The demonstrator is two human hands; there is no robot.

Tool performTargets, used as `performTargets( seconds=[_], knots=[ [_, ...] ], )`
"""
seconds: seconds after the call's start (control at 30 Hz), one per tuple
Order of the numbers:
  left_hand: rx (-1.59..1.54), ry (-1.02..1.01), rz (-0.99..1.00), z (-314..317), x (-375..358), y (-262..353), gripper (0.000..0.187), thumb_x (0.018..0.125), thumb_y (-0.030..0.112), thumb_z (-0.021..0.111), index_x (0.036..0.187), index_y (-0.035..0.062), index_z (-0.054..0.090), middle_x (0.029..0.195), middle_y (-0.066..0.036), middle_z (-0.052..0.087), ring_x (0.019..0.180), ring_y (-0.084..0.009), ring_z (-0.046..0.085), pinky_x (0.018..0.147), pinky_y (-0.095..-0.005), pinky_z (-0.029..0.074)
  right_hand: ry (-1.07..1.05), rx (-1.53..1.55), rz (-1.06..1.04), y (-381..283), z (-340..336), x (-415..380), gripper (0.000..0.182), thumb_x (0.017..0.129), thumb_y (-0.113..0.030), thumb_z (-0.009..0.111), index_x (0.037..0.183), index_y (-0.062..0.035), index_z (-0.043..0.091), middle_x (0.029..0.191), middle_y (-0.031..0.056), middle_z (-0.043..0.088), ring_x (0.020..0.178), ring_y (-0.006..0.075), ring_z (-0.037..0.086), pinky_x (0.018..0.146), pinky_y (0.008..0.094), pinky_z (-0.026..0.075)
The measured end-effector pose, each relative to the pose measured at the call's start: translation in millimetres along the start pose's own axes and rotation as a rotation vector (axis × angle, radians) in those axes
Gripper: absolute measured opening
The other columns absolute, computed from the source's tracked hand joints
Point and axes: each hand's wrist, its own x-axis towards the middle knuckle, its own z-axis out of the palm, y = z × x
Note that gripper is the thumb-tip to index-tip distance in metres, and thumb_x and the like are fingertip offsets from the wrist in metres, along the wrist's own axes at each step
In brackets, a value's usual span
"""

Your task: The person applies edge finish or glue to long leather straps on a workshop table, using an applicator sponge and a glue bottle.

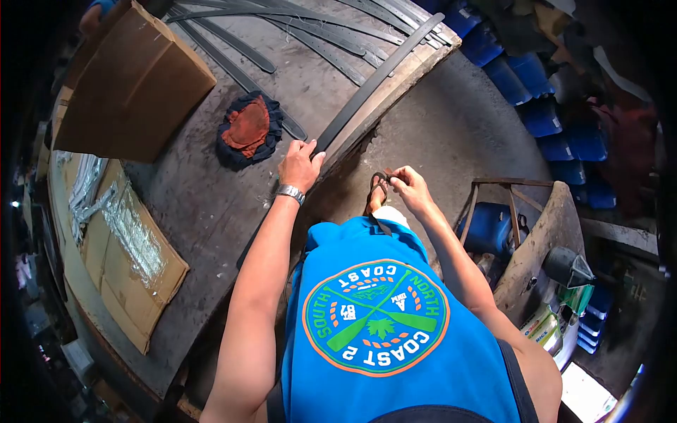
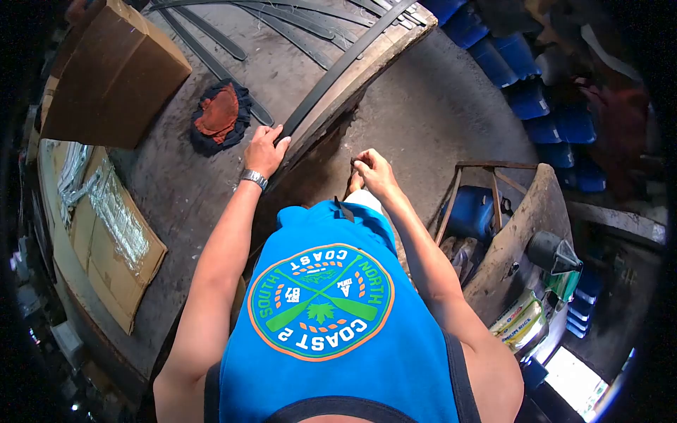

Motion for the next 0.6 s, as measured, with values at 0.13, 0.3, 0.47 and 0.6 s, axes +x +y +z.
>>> performTargets(
  seconds=[0.13, 0.3, 0.47, 0.6],
  knots=[
    [0.047, 0.038, 0.044, -3, -8, 2, 0.050, 0.080, 0.034, 0.077, 0.123, 0.0139, 0.063, 0.117, -0.009, 0.058, 0.103, -0.0325, 0.062, 0.082, -0.0453, 0.053, 0.033, 0.004, 0.002, 0, 2, -15, 0.014, 0.091, -0.011, 0.062, 0.102, -0.0012, 0.061, 0.090, 0.0055, 0.067, 0.082, 0.0126, 0.062, 0.073, 0.0295, 0.051],
    [-0.033, 0.074, -0.002, 2, -23, -5, 0.047, 0.076, 0.026, 0.081, 0.115, 0.0114, 0.060, 0.118, -0.010, 0.057, 0.105, -0.0346, 0.061, 0.084, -0.0458, 0.052, 0.068, 0.005, 0.003, -6, 3, -15, 0.013, 0.093, -0.011, 0.059, 0.103, -0.0015, 0.058, 0.090, 0.0058, 0.067, 0.082, 0.0127, 0.062, 0.071, 0.0295, 0.052],
    [-0.045, 0.059, -0.048, 0, -22, 5, 0.043, 0.078, 0.023, 0.079, 0.115, 0.0095, 0.061, 0.114, -0.012, 0.059, 0.103, -0.0339, 0.061, 0.084, -0.0441, 0.051, 0.091, 0.012, -0.026, -27, -14, 11, 0.015, 0.096, -0.013, 0.055, 0.106, -0.0021, 0.055, 0.096, 0.0077, 0.066, 0.084, 0.0133, 0.062, 0.074, 0.0293, 0.052],
    [-0.052, 0.064, -0.068, -8, -26, 5, 0.039, 0.076, 0.016, 0.078, 0.112, 0.0080, 0.064, 0.112, -0.013, 0.061, 0.103, -0.0348, 0.061, 0.086, -0.0431, 0.051, 0.151, -0.162, -0.056, -60, -43, 62, 0.016, 0.097, -0.014, 0.053, 0.109, -0.0038, 0.054, 0.094, 0.0112, 0.068, 0.089, 0.0186, 0.066, 0.078, 0.0322, 0.052]
  ],
)
